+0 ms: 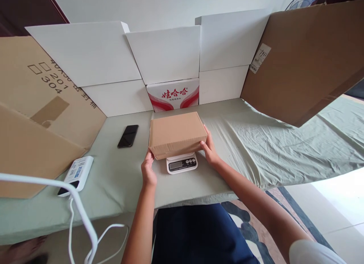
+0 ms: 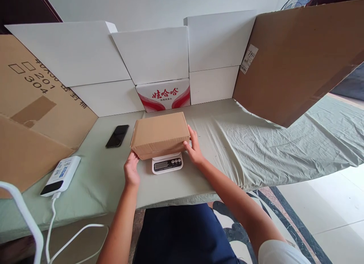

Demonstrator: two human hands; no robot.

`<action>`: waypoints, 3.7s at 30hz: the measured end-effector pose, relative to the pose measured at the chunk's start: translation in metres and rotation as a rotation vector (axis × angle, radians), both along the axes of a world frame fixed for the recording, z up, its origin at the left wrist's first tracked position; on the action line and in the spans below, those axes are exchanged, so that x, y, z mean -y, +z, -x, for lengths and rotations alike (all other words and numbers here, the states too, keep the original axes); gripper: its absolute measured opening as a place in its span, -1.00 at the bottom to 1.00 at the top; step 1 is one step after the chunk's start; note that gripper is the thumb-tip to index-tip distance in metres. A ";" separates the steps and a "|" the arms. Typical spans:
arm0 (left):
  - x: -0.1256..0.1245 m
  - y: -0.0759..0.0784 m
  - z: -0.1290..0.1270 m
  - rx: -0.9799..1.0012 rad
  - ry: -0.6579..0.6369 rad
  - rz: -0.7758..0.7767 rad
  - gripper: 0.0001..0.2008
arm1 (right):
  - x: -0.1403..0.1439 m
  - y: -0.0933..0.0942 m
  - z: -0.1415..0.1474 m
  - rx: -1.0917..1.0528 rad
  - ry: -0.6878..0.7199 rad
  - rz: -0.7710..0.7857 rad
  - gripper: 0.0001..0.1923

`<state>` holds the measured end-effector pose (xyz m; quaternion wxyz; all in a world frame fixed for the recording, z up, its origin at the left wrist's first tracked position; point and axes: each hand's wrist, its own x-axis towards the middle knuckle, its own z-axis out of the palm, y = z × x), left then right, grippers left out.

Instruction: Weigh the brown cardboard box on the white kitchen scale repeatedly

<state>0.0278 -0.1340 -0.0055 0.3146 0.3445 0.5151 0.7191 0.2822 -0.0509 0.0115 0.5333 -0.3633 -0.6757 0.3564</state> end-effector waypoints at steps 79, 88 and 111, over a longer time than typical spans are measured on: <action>-0.130 0.023 0.099 0.199 0.077 -0.040 -0.26 | -0.171 -0.009 -0.009 -0.589 -0.456 0.375 -0.38; -0.134 0.019 0.096 0.217 0.051 -0.026 -0.29 | -0.171 -0.013 -0.002 -0.506 -0.406 0.346 -0.44; -0.147 0.002 0.064 0.042 -0.158 0.078 -0.15 | -0.139 -0.015 0.047 -0.289 0.098 0.206 -0.29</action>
